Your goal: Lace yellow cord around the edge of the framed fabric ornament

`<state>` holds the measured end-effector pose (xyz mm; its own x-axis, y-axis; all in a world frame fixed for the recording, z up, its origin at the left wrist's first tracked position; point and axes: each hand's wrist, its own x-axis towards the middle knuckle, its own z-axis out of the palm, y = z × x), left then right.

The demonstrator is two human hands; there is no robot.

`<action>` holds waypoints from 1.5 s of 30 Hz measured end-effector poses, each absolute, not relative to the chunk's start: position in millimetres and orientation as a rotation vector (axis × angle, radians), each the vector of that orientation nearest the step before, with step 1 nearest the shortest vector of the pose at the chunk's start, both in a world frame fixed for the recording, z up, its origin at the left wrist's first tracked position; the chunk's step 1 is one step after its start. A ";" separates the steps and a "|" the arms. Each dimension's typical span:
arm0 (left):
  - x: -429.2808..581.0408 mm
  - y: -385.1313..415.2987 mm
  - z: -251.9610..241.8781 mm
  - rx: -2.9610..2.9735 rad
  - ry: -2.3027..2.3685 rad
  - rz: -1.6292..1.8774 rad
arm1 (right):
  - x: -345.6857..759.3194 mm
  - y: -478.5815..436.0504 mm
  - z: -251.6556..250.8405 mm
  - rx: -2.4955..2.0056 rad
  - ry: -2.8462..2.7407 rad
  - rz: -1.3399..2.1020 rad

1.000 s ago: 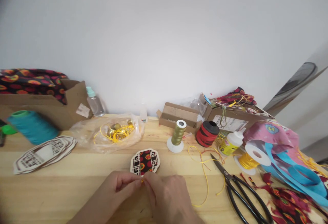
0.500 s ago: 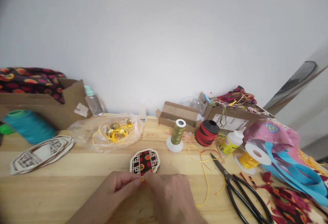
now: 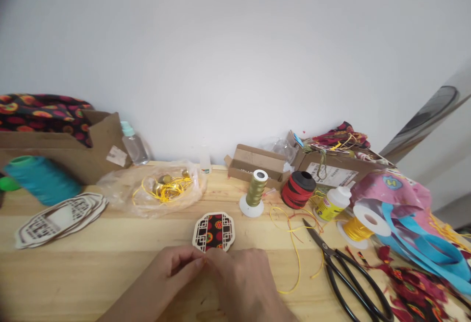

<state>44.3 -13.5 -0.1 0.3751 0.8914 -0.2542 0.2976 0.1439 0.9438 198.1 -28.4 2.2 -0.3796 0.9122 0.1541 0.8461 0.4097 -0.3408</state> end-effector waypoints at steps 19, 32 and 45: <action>45.5 -14.7 -6.6 1.374 1.021 0.595 | 200.0 -22.6 -7.3 -1.488 -2.193 0.297; 47.2 -14.5 -2.0 1.365 1.001 0.582 | 199.4 -23.1 -1.5 -1.549 -2.234 0.296; 47.2 -12.7 -7.4 1.358 1.195 0.658 | 200.5 -23.5 -2.9 -1.359 -2.129 0.486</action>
<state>47.2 -12.7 -7.4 0.3237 0.9105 -0.2575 0.2692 0.1722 0.9476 200.5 -23.5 -2.9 -0.3278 0.9077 0.2621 0.7038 0.4196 -0.5732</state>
